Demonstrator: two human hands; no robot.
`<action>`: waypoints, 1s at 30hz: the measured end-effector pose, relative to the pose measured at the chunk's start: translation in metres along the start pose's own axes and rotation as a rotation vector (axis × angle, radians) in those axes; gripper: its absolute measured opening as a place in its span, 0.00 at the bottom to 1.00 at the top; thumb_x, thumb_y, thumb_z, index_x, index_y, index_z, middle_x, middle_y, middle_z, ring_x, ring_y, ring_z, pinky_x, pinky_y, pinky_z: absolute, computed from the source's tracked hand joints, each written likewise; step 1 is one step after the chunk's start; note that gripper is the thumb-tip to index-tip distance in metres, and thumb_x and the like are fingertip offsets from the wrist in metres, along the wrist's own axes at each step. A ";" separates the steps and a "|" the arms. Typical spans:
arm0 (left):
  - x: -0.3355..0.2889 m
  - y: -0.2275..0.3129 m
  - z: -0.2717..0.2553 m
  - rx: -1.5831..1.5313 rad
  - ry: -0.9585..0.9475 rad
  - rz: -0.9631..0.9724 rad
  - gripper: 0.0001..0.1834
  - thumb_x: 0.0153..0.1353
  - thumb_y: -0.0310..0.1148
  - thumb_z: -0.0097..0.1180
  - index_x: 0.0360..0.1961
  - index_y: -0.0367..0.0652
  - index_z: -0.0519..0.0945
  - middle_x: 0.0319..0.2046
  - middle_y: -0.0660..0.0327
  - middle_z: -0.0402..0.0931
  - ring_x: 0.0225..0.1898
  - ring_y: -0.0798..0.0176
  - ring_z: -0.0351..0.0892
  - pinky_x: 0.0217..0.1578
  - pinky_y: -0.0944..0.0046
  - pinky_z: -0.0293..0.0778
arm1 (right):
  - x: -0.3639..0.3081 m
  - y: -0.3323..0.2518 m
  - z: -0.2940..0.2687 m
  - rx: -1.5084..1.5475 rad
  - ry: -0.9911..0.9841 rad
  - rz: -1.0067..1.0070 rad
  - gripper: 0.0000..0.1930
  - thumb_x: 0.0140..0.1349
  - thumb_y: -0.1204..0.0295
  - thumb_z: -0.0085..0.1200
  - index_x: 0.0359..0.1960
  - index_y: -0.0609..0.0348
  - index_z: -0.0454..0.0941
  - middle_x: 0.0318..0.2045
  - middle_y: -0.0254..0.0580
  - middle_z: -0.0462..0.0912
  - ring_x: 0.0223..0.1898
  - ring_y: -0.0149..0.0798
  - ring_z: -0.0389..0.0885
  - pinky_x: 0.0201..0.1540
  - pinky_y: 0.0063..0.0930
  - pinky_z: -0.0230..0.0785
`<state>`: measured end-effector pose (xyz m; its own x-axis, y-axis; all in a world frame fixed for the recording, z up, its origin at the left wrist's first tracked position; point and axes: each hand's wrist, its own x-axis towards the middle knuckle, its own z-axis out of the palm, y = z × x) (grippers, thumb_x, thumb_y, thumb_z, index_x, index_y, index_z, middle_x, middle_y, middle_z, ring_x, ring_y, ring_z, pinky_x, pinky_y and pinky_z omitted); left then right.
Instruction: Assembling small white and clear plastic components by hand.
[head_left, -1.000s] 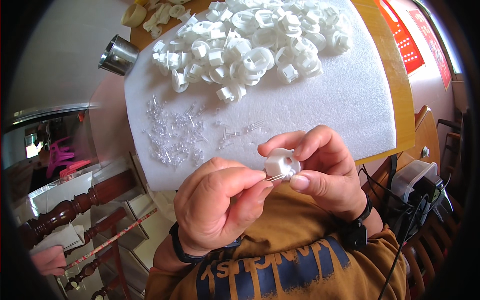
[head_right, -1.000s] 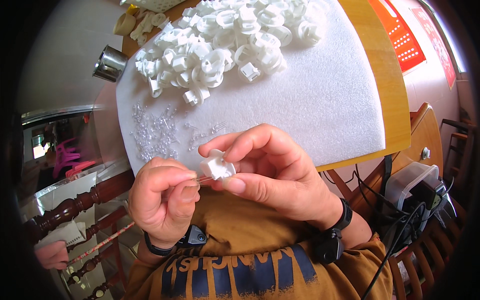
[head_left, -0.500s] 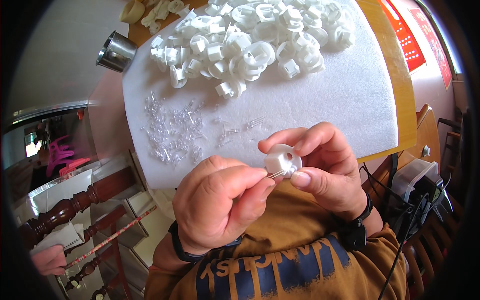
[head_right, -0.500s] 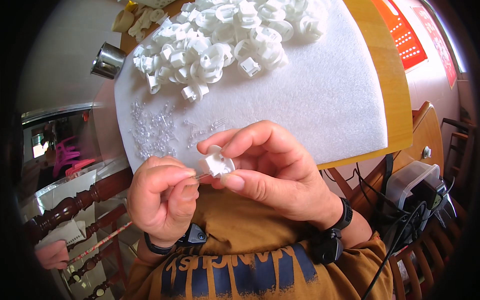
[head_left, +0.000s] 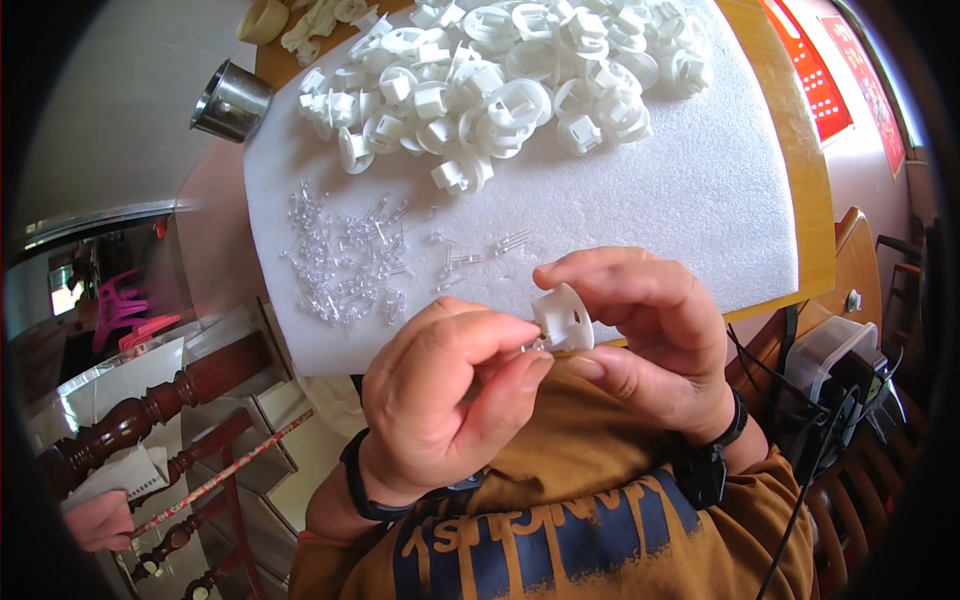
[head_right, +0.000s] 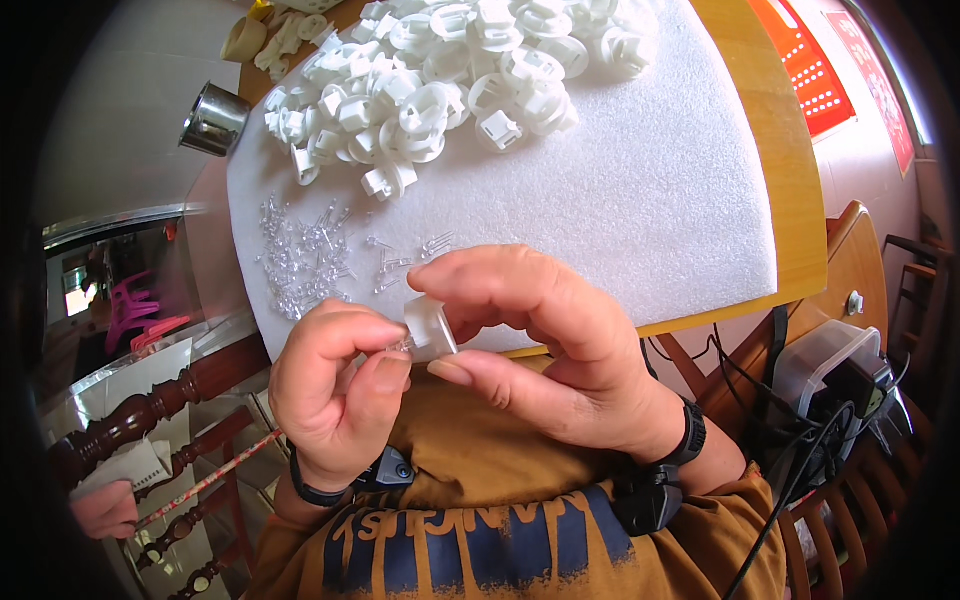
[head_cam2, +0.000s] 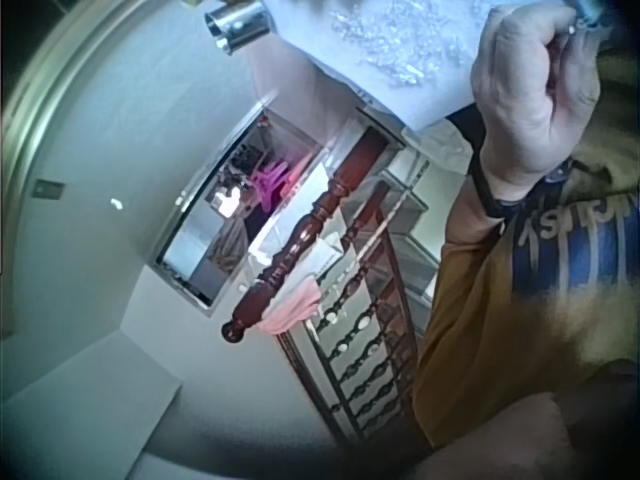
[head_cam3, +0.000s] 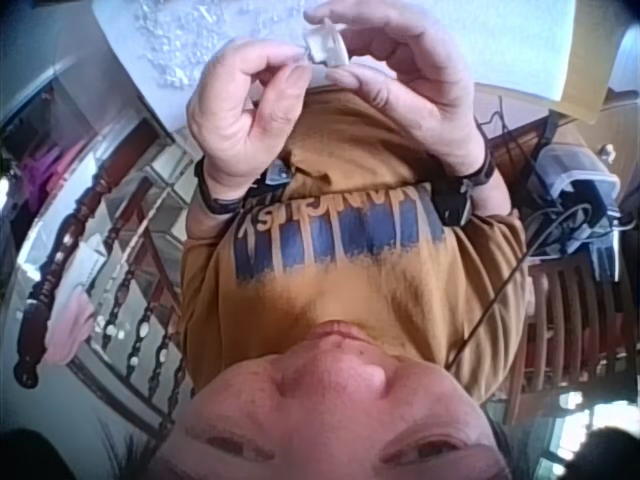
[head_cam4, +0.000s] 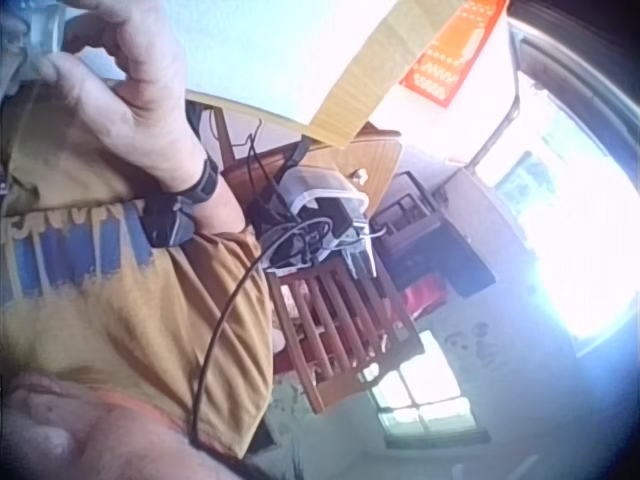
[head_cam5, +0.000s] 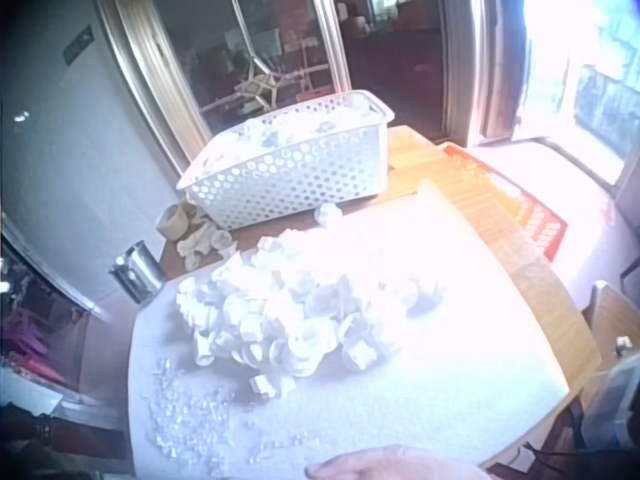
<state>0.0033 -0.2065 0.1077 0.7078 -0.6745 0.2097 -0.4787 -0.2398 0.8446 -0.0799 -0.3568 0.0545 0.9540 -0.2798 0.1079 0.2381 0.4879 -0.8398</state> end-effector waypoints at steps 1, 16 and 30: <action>-0.001 0.002 0.000 -0.068 0.016 -0.072 0.08 0.51 0.17 0.61 0.33 0.35 0.77 0.23 0.57 0.75 0.21 0.63 0.73 0.22 0.68 0.70 | 0.001 -0.001 -0.002 0.001 0.000 -0.001 0.17 0.55 0.83 0.60 0.47 0.63 0.75 0.48 0.47 0.77 0.41 0.33 0.78 0.41 0.26 0.73; -0.001 0.003 -0.003 0.252 -0.068 0.188 0.09 0.54 0.19 0.59 0.36 0.36 0.75 0.24 0.56 0.75 0.23 0.61 0.75 0.23 0.67 0.70 | 0.010 -0.019 -0.015 -0.295 -0.223 -0.034 0.22 0.49 0.81 0.66 0.49 0.62 0.79 0.44 0.48 0.78 0.34 0.32 0.79 0.36 0.23 0.74; 0.001 -0.017 -0.007 0.053 -0.178 0.055 0.08 0.54 0.19 0.60 0.36 0.36 0.76 0.28 0.57 0.76 0.25 0.61 0.75 0.26 0.68 0.71 | 0.012 -0.008 -0.009 -0.371 -0.119 -0.106 0.20 0.47 0.76 0.70 0.45 0.59 0.81 0.35 0.38 0.77 0.31 0.26 0.75 0.27 0.16 0.70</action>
<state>0.0159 -0.1981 0.0970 0.5793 -0.7993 0.1600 -0.5438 -0.2327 0.8063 -0.0719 -0.3719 0.0576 0.9473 -0.2040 0.2471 0.2753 0.1236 -0.9534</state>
